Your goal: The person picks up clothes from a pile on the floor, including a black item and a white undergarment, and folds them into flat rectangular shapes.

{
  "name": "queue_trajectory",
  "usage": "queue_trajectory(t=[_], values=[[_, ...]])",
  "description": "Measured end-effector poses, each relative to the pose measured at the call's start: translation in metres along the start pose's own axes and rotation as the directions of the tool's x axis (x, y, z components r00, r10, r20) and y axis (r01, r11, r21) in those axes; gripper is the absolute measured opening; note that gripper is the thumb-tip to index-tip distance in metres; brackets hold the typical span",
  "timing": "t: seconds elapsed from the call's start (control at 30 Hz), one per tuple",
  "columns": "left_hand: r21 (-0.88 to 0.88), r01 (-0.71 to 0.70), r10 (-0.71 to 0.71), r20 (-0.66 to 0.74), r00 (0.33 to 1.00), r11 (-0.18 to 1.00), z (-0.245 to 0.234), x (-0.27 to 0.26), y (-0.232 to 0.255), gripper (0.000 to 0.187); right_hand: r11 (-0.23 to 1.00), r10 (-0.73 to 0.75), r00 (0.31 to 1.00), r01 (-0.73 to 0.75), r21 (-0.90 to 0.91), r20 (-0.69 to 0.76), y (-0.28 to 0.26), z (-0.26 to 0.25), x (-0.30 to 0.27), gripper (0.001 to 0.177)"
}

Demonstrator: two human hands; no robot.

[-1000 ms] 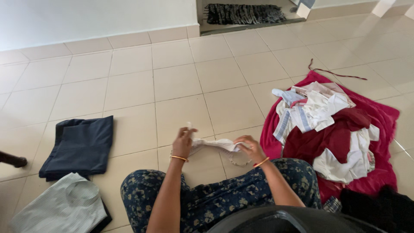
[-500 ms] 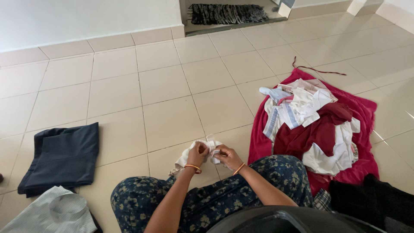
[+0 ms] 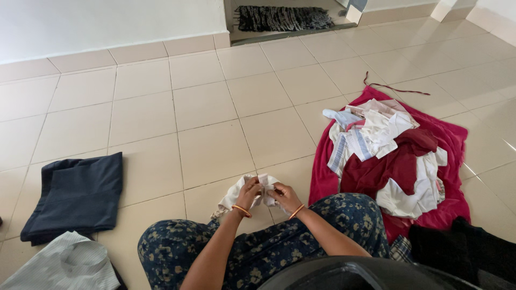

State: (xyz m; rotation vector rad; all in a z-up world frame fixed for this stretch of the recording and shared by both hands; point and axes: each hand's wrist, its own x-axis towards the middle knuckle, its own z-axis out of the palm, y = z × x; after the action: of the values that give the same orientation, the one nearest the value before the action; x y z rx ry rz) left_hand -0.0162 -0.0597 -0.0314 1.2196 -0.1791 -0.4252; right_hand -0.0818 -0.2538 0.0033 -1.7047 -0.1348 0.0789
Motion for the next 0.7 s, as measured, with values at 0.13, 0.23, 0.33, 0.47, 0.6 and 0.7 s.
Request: queue_trajectory(t=[0.13, 0.23, 0.33, 0.47, 0.6, 0.7], values=[[0.23, -0.185, 0.204, -0.063, 0.977, 0.955, 0.003, 0.002, -0.007, 0.028, 0.99, -0.127, 0.992, 0.128, 0.055, -0.025, -0.006, 0.005, 0.002, 0.015], [0.483, -0.085, 0.224, -0.237, 0.945, 0.872, 0.005, -0.002, 0.004, 0.028, 0.977, -0.207, 0.976, 0.21, 0.033, -0.067, -0.015, 0.004, 0.002, 0.014], [0.499, -0.165, 0.274, -0.154, 0.949, 0.851, 0.012, -0.012, 0.018, 0.027, 0.972, -0.218, 0.975, 0.221, 0.077, -0.046, -0.026, -0.001, 0.0, 0.016], [0.599, -0.19, 0.286, -0.068, 0.956, 0.778, 0.027, -0.026, 0.037, 0.022, 0.977, -0.152, 0.985, 0.162, 0.138, -0.078, -0.049, 0.003, -0.003, 0.03], [0.693, -0.316, 0.357, 0.09, 0.93, 0.648, 0.033, -0.034, 0.054, 0.024, 0.989, -0.097, 0.989, 0.109, 0.101, -0.111, -0.061, 0.001, -0.007, 0.052], [0.691, -0.318, 0.35, 0.099, 0.931, 0.65, 0.034, -0.035, 0.056, 0.024, 0.987, -0.124, 0.989, 0.131, 0.09, -0.077, -0.053, 0.0, -0.005, 0.04]])
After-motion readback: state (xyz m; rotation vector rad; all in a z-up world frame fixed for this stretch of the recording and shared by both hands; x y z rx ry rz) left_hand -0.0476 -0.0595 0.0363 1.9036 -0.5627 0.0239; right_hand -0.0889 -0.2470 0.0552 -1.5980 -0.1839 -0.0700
